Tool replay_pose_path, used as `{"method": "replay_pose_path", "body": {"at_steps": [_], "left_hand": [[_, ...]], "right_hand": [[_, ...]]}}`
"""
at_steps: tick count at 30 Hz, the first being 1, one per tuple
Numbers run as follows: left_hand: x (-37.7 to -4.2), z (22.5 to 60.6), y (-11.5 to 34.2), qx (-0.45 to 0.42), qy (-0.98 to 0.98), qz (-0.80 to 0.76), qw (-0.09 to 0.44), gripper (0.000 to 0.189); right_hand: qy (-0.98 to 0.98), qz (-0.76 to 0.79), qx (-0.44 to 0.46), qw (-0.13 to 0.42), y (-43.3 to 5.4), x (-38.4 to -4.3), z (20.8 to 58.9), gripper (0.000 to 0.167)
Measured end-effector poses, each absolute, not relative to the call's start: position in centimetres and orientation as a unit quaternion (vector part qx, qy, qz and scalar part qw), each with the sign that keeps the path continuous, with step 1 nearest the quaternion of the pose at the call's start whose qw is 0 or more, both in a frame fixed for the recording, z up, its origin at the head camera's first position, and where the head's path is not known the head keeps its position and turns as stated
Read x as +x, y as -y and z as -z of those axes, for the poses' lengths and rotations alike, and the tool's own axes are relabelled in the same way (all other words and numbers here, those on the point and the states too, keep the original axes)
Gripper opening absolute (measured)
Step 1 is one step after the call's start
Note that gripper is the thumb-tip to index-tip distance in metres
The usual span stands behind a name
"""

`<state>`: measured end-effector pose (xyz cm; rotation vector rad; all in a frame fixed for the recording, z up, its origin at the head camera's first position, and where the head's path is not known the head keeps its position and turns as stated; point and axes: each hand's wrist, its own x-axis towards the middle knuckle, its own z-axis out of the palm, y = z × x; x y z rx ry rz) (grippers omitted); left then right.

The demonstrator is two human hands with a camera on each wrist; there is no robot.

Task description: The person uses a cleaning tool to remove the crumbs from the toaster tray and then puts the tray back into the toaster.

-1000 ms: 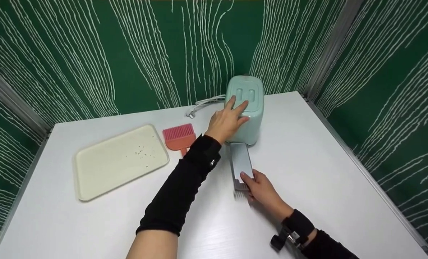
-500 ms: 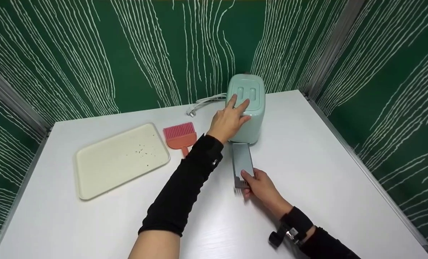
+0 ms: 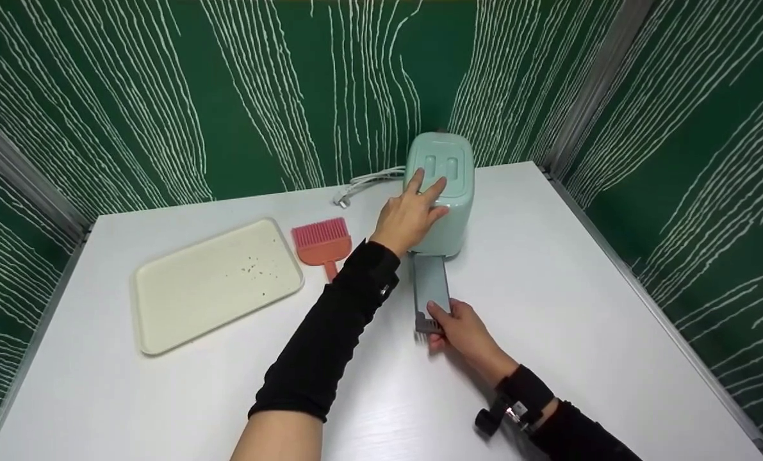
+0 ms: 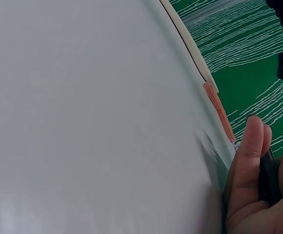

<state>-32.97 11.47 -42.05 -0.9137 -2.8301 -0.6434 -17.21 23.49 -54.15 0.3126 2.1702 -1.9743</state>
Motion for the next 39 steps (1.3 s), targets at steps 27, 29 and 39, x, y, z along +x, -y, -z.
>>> {"method": "replay_pose_path", "body": {"at_steps": [27,29,39], "left_hand": [[-32.8,41.9,-11.5,-0.290,0.937,0.194,0.035,0.061],[-32.7,41.9,-11.5,-0.291,0.936,0.192,0.041,0.061],[-32.8,42.1,-11.5,-0.304,0.936,0.168,0.060,0.060]], "right_hand": [[-0.725,0.674,0.124,0.068,-23.2,-21.2,53.8,0.027],[-0.724,0.676,0.124,0.066,-23.2,-21.4,53.9,0.027],[-0.732,0.664,0.132,0.072,-23.8,-22.7,54.1,0.028]]}}
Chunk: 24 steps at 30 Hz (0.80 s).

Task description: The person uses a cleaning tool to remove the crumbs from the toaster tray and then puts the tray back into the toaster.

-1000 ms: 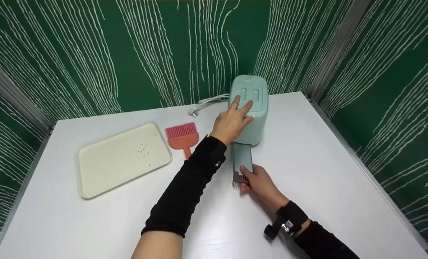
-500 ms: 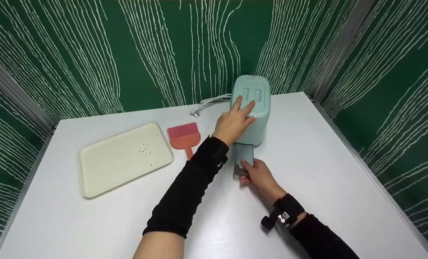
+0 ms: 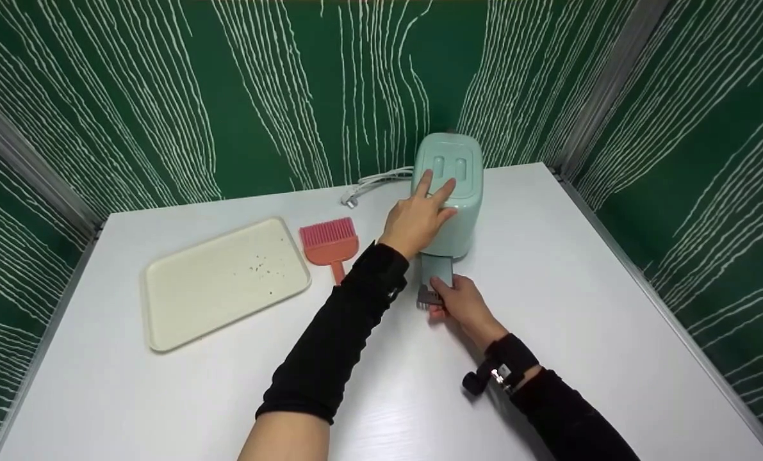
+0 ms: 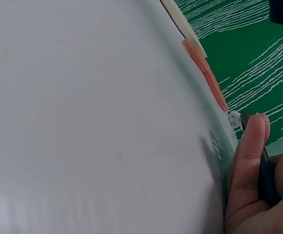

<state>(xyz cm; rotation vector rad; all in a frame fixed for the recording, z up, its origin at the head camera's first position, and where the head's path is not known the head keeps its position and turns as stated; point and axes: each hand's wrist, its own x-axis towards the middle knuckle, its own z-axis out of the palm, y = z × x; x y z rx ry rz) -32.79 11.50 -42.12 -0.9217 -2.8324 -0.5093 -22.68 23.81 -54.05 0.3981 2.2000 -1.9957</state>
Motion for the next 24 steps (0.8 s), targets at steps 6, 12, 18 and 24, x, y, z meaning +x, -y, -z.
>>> {"method": "replay_pose_path", "body": {"at_steps": [6,12,18,24], "left_hand": [[-32.80,42.13,-11.58,-0.301,0.936,0.172,0.060,0.060],[-32.73,42.06,-11.60,-0.296,0.938,0.174,0.051,0.060],[-32.74,42.08,-11.57,-0.296,0.937,0.178,0.051,0.060],[-32.88,42.21,-11.60,-0.299,0.937,0.172,0.052,0.060]], "right_hand": [[-0.734,0.663,0.119,0.085,-23.92,-22.89,53.75,0.028],[-0.721,0.678,0.114,0.092,-24.00,-22.99,53.73,0.030],[-0.700,0.699,0.111,0.092,-24.01,-23.25,53.72,0.034],[-0.687,0.711,0.120,0.088,-24.17,-23.48,53.70,0.033]]}}
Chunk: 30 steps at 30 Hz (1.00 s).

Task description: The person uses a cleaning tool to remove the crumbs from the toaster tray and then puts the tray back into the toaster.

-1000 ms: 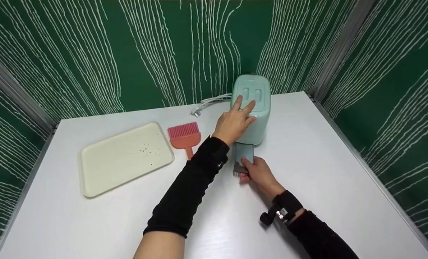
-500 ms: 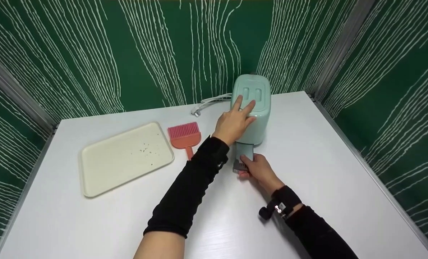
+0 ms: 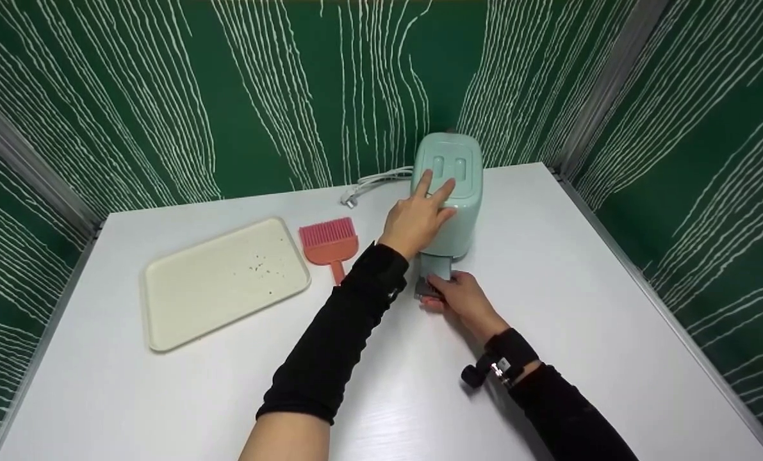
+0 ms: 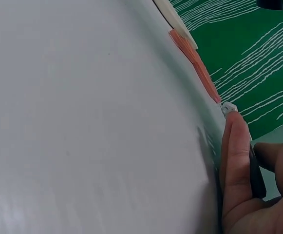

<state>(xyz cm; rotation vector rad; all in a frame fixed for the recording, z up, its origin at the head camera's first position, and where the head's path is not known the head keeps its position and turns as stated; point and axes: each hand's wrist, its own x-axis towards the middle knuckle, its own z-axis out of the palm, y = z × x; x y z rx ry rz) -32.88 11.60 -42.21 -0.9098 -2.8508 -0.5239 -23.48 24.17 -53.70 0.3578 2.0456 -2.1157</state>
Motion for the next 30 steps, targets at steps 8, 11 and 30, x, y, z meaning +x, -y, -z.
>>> {"method": "replay_pose_path", "body": {"at_steps": [8,11,30], "left_hand": [[-32.9,42.3,-11.7,-0.302,0.937,0.167,0.055,0.060],[-32.9,42.3,-11.7,-0.303,0.936,0.168,0.056,0.059],[-32.9,42.5,-11.7,-0.297,0.938,0.165,0.062,0.060]], "right_hand": [[-0.668,0.727,0.120,0.106,-24.4,-23.6,53.7,0.030],[-0.658,0.735,0.117,0.114,-24.5,-23.7,53.6,0.027],[-0.590,0.782,0.118,0.163,-25.6,-23.6,53.2,0.037]]}}
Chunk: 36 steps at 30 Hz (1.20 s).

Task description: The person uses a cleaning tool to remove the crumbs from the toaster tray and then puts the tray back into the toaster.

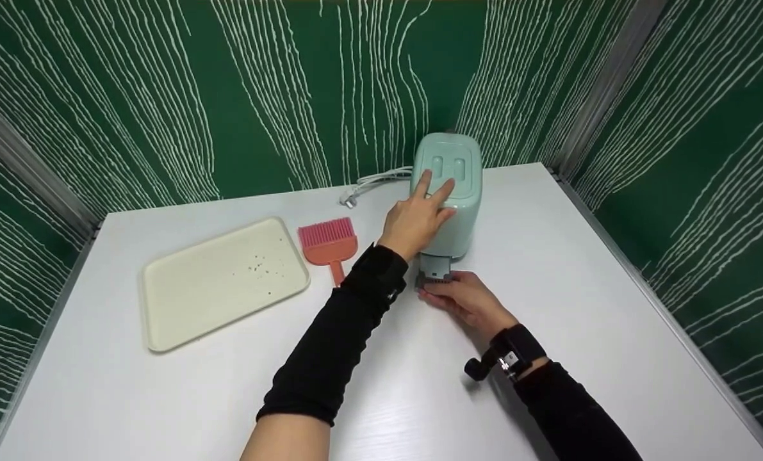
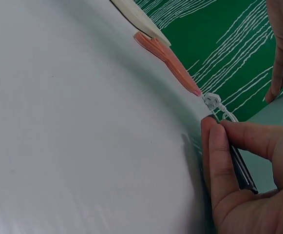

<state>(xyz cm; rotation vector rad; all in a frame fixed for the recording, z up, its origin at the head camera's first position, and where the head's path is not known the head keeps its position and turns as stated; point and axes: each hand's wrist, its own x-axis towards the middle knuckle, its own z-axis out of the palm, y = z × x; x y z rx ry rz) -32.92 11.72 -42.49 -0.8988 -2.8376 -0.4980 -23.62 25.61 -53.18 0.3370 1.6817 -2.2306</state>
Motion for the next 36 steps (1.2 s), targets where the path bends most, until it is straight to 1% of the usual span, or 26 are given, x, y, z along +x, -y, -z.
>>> {"method": "replay_pose_path", "body": {"at_steps": [6,13,20,28,36], "left_hand": [[-33.00,42.59,-11.66,-0.303,0.936,0.163,0.074,0.060],[-32.94,42.43,-11.71,-0.294,0.941,0.159,0.055,0.061],[-32.88,42.43,-11.75,-0.285,0.943,0.165,0.043,0.062],[-32.99,42.66,-11.66,-0.287,0.941,0.175,0.045,0.061],[-32.96,42.60,-11.75,-0.290,0.941,0.164,0.055,0.061]], "right_hand": [[-0.591,0.783,0.119,0.150,-25.46,-23.88,53.46,0.035],[-0.625,0.755,0.134,0.143,-25.76,-23.76,53.67,0.034],[-0.675,0.713,0.125,0.144,-25.92,-23.74,53.92,0.032],[-0.671,0.716,0.122,0.150,-25.96,-23.85,53.87,0.035],[-0.660,0.728,0.119,0.142,-25.97,-24.23,53.93,0.031]]}}
